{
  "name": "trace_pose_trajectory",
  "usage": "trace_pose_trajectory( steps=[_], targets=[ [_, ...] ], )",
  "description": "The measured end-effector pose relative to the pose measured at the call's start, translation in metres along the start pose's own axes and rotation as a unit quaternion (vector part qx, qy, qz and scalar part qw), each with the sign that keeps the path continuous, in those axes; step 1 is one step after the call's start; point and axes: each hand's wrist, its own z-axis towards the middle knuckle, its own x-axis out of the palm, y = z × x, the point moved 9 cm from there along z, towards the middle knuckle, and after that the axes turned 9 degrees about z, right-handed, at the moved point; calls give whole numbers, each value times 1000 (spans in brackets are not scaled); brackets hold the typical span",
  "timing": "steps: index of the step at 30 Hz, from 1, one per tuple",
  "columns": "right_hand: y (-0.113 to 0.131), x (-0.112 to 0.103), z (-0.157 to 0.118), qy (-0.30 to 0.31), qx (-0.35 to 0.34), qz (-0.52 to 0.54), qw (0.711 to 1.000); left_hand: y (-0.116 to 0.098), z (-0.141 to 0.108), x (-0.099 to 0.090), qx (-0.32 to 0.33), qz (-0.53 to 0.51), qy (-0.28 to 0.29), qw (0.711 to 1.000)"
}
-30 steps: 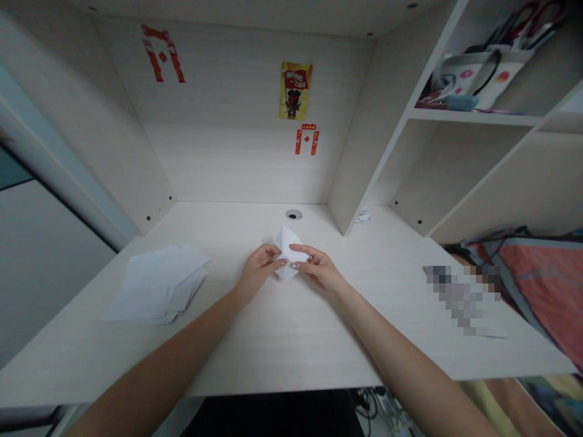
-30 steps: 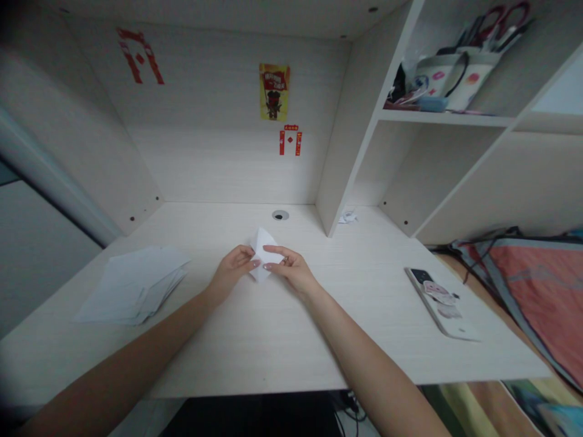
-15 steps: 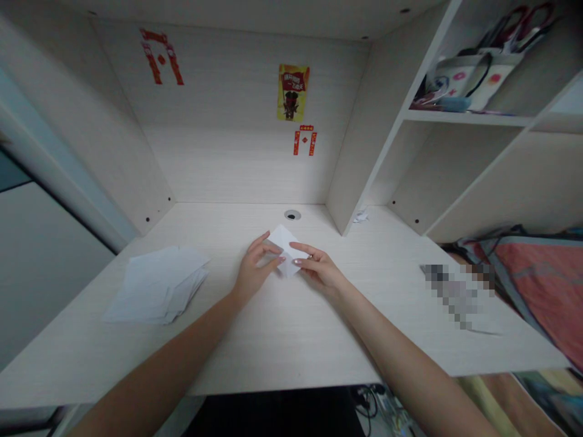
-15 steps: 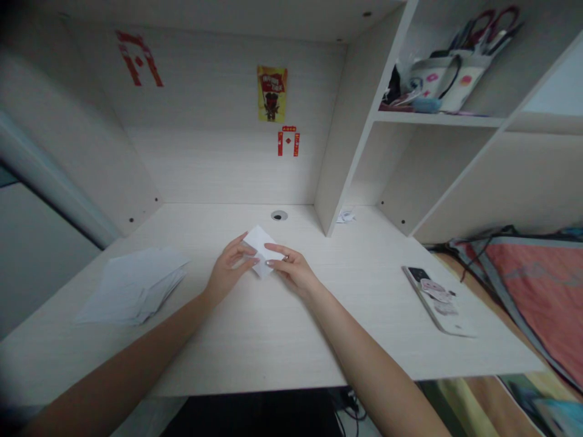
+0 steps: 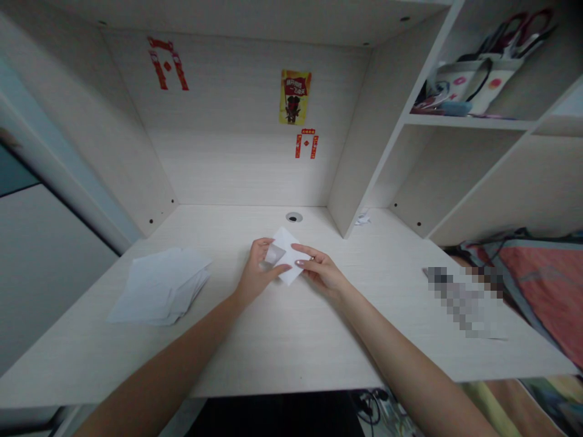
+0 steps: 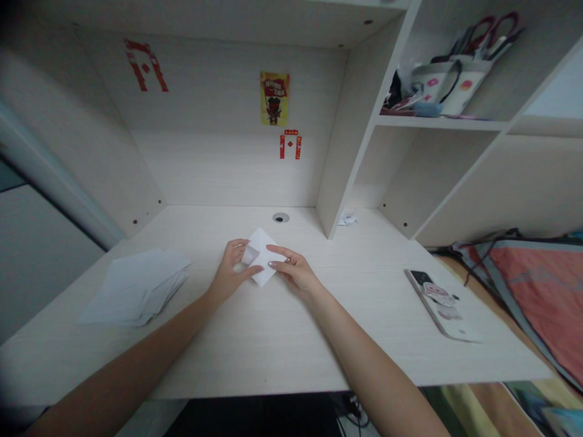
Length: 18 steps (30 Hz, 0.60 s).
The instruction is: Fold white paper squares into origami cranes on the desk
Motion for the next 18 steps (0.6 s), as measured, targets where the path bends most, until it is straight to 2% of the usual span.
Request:
trace_pose_trajectory(
  steps=[6,13,18],
  targets=[
    [0,-1,1,6,-9,-5,1000,-1,1,9,-7,5,62,998],
    [1,-4,4,11,-22,-49,998,6,-1,9,-29,87,81,993],
    [0,-1,5,37,-27,-79,996,12,-7,20,-53,63,133,988]
  ],
)
